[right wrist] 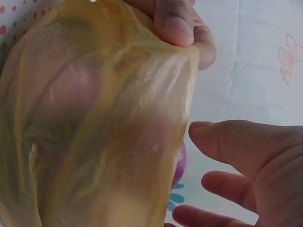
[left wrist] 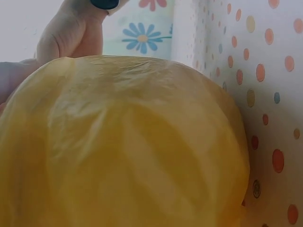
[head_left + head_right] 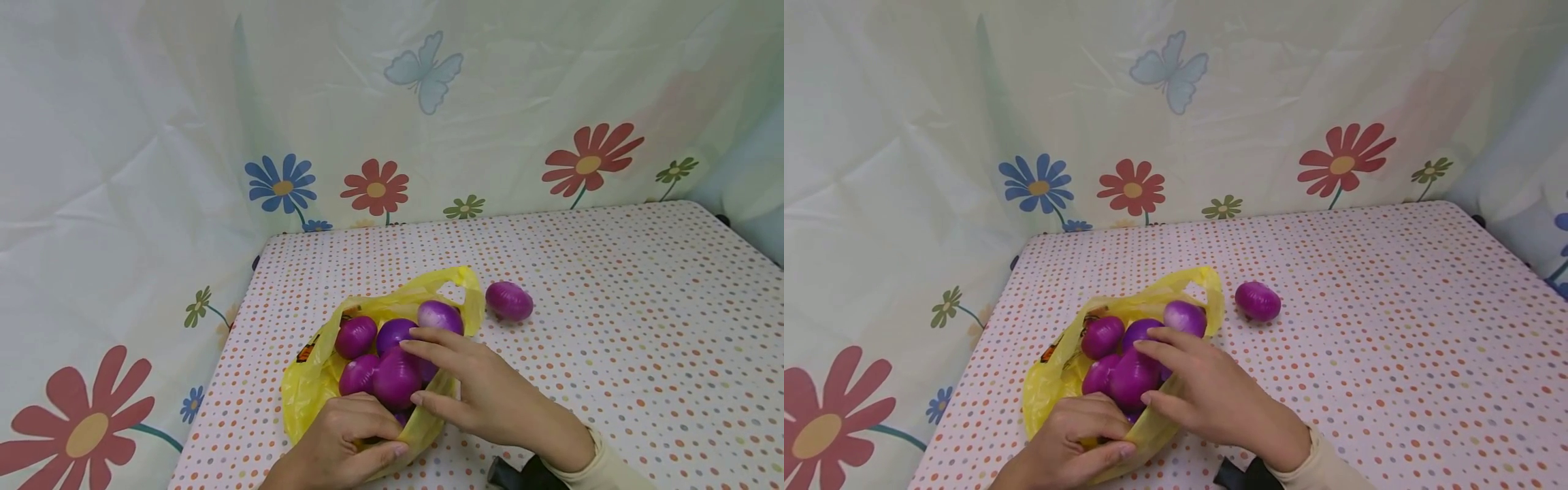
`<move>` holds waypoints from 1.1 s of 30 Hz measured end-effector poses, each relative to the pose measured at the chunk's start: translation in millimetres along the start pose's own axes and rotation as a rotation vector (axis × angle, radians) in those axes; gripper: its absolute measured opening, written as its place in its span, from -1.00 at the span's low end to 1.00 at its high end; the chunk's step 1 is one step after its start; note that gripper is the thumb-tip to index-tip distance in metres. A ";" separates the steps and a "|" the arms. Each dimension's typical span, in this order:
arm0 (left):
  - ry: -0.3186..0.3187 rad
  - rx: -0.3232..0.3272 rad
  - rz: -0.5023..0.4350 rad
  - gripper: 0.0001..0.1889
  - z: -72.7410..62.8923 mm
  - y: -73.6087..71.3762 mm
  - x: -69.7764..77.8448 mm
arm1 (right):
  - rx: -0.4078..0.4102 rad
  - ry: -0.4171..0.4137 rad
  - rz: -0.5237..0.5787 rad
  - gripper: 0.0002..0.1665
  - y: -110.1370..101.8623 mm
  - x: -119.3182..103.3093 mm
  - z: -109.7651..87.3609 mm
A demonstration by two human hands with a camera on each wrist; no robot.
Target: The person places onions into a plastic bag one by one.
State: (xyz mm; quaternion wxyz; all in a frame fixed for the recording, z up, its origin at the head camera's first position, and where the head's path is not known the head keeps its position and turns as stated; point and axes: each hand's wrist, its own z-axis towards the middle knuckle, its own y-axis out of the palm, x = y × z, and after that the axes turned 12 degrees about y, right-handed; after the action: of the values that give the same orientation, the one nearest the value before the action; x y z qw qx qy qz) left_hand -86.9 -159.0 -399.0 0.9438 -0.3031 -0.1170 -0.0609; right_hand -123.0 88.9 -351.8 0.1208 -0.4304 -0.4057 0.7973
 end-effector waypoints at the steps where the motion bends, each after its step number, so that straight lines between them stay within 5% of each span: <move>1: 0.013 0.008 0.002 -0.89 0.9 -0.2 -0.2 | 0.009 -0.006 0.002 -0.31 -1.3 0.5 0.0; 18: 0.007 0.033 -0.020 -0.96 0.2 0.0 -0.8 | 0.189 0.006 -0.052 -0.31 -35.3 18.6 -2.2; 33: -0.039 0.026 -0.091 -0.96 -5.3 0.1 -2.6 | 0.304 0.181 -0.110 -0.35 -58.3 66.3 13.7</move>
State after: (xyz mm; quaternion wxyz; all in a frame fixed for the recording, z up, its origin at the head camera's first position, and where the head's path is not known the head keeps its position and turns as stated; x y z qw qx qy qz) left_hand -88.5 -161.9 -404.0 0.9414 -0.2864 -0.1497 -0.0962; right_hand -182.7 154.9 -342.9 0.2638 -0.4545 -0.2909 0.7995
